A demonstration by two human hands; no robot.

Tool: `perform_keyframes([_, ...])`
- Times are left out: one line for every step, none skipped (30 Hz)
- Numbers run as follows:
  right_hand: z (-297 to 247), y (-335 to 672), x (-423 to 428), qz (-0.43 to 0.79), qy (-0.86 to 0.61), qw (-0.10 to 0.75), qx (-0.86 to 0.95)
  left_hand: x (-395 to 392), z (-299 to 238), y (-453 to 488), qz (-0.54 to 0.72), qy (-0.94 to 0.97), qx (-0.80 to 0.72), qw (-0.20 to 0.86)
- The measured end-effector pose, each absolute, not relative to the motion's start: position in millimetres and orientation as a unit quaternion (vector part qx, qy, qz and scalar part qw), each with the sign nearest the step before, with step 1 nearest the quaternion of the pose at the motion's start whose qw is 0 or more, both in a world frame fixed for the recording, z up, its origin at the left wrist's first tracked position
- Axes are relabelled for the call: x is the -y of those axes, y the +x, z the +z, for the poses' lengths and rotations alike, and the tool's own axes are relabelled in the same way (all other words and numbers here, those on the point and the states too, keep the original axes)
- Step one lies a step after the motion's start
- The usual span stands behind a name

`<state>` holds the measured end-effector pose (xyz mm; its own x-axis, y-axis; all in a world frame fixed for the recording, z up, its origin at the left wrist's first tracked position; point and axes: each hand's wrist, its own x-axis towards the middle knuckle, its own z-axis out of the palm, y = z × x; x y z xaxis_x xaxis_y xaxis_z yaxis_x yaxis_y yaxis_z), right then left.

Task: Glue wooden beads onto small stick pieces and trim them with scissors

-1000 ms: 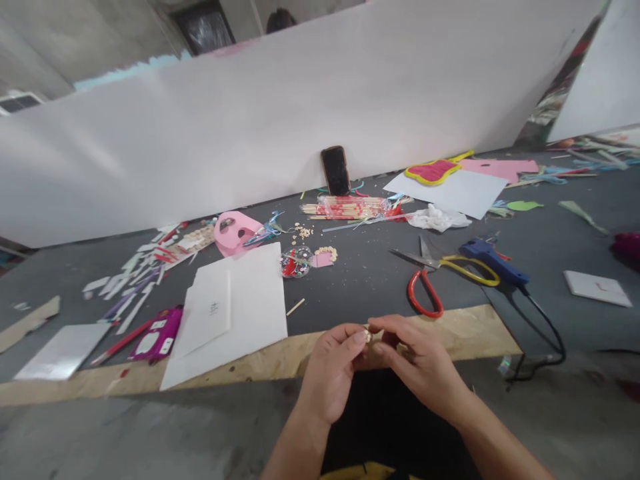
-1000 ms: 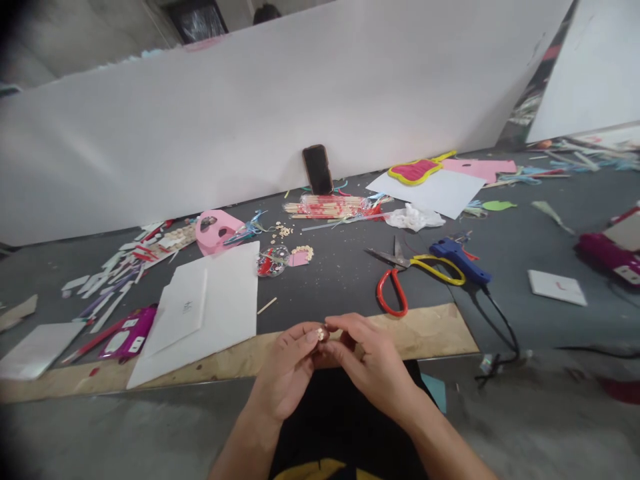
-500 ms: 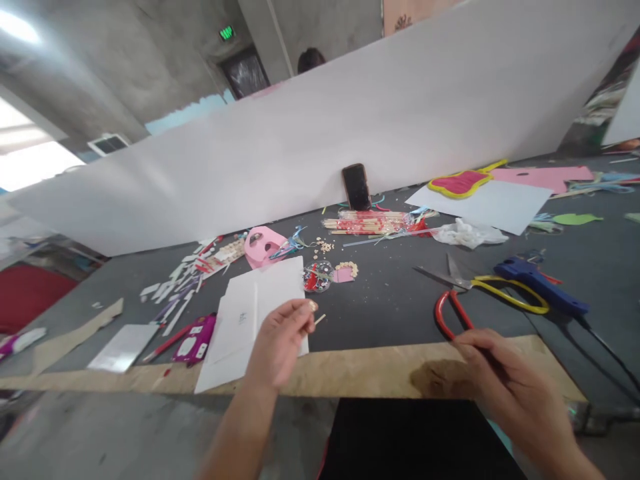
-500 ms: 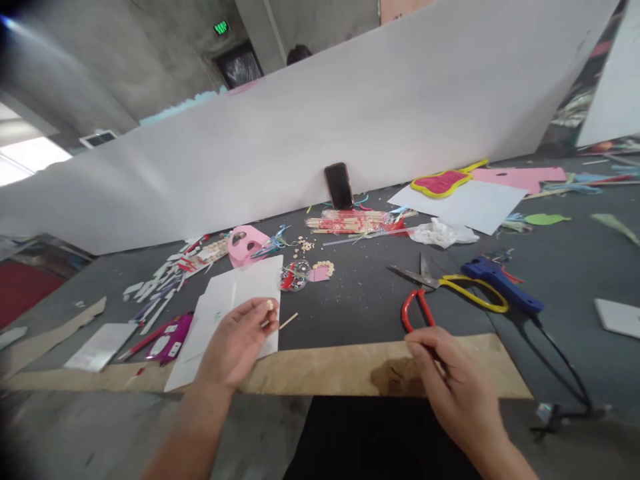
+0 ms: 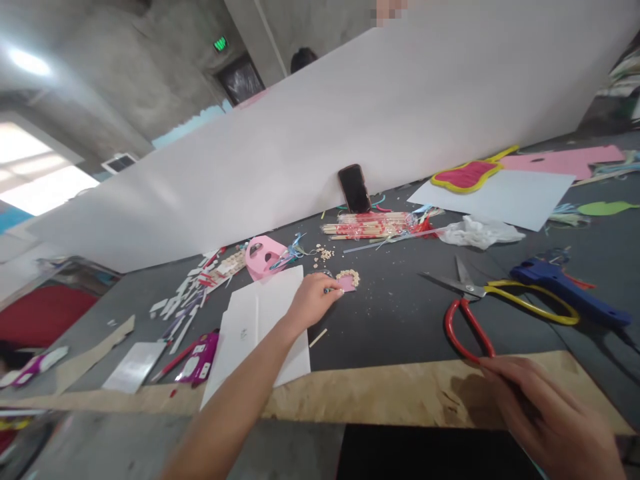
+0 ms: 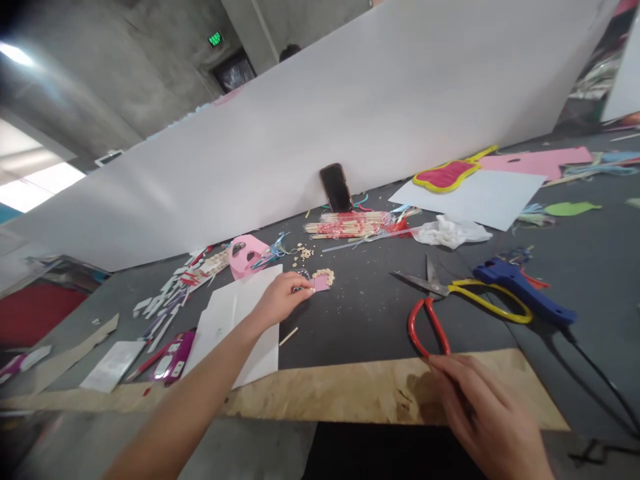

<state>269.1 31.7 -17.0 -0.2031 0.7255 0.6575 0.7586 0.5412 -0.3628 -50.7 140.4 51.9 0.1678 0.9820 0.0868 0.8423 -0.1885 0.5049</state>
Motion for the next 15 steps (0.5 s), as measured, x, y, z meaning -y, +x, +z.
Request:
perform_keyframes([-18,269,-32,-0.021,-0.479,0.407,0.778,-144,50,-47,0.181,0.756,-0.608,0.159])
perform_keyframes([-18,269,-32,-0.022,-0.478,0.403,0.780,-147,48,-43,0.162,0.766,-0.604,0.145])
perform_keyframes([-18,269,-33,-0.025,-0.478,0.399,0.782,-149,47,-40,0.145,0.774,-0.602,0.132])
perform_keyframes([-17,269,-33,-0.030,-0.476,0.396,0.785,-151,45,-38,0.130,0.780,-0.600,0.120])
perform_keyframes([-17,269,-34,-0.037,-0.473,0.393,0.788,-153,44,-36,0.117,0.785,-0.599,0.110])
perform_keyframes([-16,269,-35,-0.047,-0.470,0.391,0.790,-155,43,-35,0.105,0.788,-0.598,0.099])
perform_keyframes([-15,269,-36,-0.055,-0.468,0.387,0.792,-156,42,-35,0.095,0.791,-0.598,0.090])
perform_keyframes([-15,268,-36,-0.060,-0.467,0.384,0.794,-158,41,-34,0.087,0.793,-0.598,0.082])
perform_keyframes([-14,268,-37,-0.063,-0.465,0.382,0.796,-159,40,-34,0.079,0.794,-0.598,0.075])
perform_keyframes([-14,268,-37,-0.062,-0.462,0.382,0.798,-161,39,-34,0.072,0.796,-0.597,0.069])
perform_keyframes([-14,268,-37,-0.059,-0.460,0.381,0.800,-162,38,-35,0.066,0.797,-0.597,0.064])
perform_keyframes([-14,268,-37,-0.056,-0.459,0.381,0.801,-163,36,-35,0.061,0.798,-0.596,0.060])
perform_keyframes([-15,268,-37,-0.053,-0.459,0.382,0.800,-164,35,-35,0.056,0.800,-0.595,0.056])
perform_keyframes([-16,268,-36,-0.050,-0.461,0.383,0.799,-165,34,-35,0.052,0.802,-0.593,0.053])
perform_keyframes([-17,268,-36,-0.049,-0.462,0.383,0.798,-165,34,-35,0.048,0.804,-0.591,0.050])
